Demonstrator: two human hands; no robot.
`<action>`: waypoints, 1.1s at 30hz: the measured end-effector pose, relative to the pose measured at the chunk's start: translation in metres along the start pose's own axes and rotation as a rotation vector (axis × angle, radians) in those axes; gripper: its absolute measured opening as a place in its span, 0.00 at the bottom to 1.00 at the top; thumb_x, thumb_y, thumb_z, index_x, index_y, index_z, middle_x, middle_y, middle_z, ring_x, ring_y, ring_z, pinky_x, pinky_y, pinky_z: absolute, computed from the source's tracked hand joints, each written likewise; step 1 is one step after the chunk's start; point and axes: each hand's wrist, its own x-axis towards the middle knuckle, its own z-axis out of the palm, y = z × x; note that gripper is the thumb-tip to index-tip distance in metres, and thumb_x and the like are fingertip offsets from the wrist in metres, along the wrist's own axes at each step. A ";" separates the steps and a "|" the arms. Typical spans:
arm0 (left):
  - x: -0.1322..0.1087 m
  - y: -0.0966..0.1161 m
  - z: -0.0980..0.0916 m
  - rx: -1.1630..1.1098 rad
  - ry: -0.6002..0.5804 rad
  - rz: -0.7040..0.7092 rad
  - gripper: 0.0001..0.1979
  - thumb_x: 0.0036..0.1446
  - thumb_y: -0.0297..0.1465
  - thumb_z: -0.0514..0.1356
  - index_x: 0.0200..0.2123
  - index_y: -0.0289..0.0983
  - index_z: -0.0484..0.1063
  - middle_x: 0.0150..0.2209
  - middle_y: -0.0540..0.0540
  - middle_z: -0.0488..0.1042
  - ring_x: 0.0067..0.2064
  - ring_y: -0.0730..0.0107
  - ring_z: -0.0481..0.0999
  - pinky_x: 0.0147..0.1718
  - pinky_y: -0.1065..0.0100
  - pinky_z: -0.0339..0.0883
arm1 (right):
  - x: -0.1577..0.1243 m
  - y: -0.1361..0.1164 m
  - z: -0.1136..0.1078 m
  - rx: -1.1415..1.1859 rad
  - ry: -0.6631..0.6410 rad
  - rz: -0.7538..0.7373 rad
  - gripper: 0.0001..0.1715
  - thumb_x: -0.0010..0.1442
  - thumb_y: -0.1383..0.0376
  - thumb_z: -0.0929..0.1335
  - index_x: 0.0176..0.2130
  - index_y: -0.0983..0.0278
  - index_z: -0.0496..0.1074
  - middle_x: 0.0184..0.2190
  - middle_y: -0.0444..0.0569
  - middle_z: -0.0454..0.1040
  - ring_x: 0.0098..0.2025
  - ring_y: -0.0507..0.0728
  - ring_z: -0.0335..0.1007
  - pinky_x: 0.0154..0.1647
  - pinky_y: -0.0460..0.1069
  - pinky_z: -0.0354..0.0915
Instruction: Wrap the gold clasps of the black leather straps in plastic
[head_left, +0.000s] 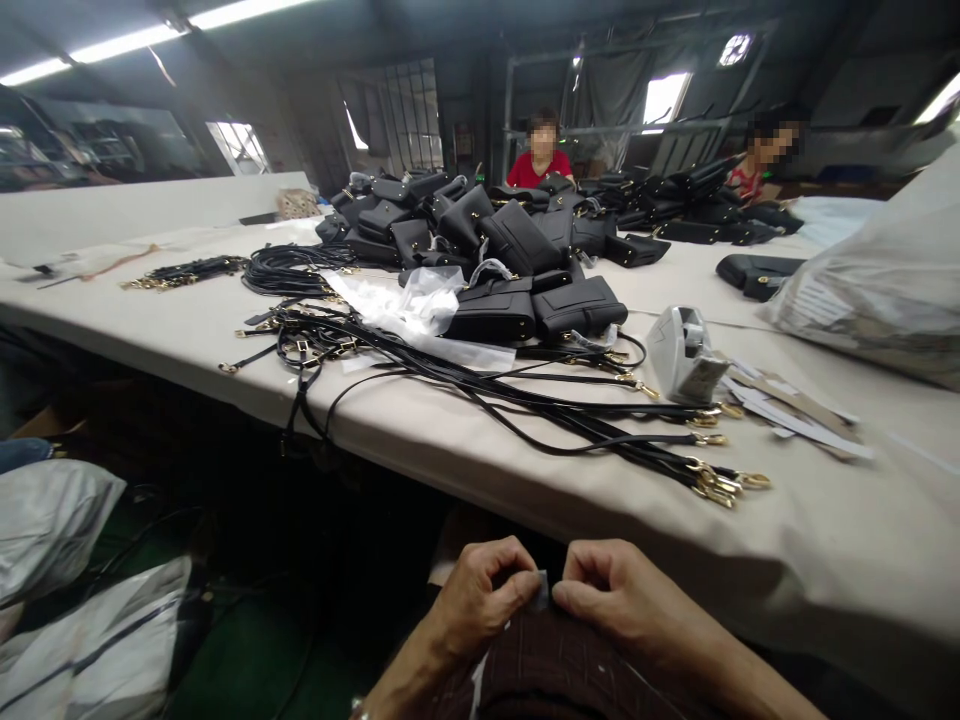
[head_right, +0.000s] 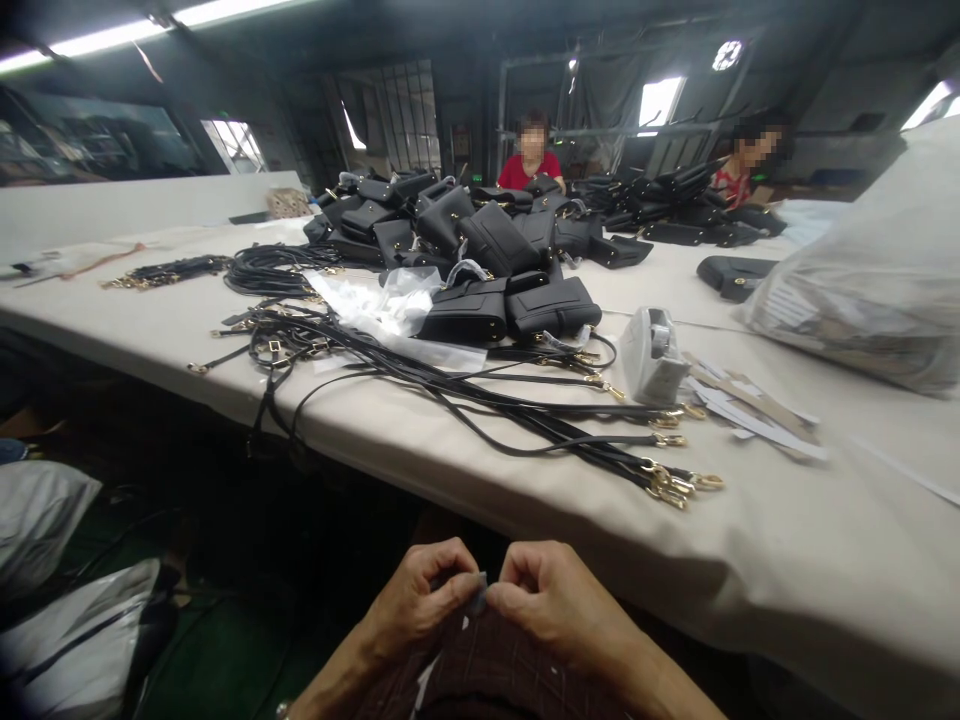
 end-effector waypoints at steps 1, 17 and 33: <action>0.002 0.004 0.002 0.020 0.000 0.025 0.11 0.59 0.33 0.60 0.27 0.34 0.73 0.26 0.49 0.73 0.30 0.71 0.70 0.31 0.71 0.61 | 0.001 -0.003 0.002 0.017 -0.003 -0.012 0.10 0.53 0.63 0.66 0.24 0.64 0.64 0.19 0.39 0.57 0.25 0.49 0.49 0.23 0.45 0.46; -0.009 0.027 -0.108 0.154 0.214 0.091 0.13 0.63 0.39 0.57 0.32 0.36 0.71 0.27 0.51 0.68 0.31 0.71 0.67 0.33 0.70 0.61 | -0.022 -0.051 -0.063 0.186 -0.027 0.012 0.31 0.53 0.40 0.71 0.26 0.64 0.65 0.18 0.37 0.55 0.22 0.47 0.44 0.21 0.44 0.43; -0.004 0.102 -0.097 -0.117 0.275 0.289 0.12 0.65 0.40 0.56 0.33 0.38 0.65 0.24 0.54 0.63 0.24 0.76 0.63 0.25 0.73 0.59 | 0.021 -0.166 -0.023 -0.130 -0.137 -0.289 0.23 0.58 0.48 0.69 0.30 0.66 0.73 0.18 0.39 0.61 0.21 0.48 0.53 0.21 0.44 0.50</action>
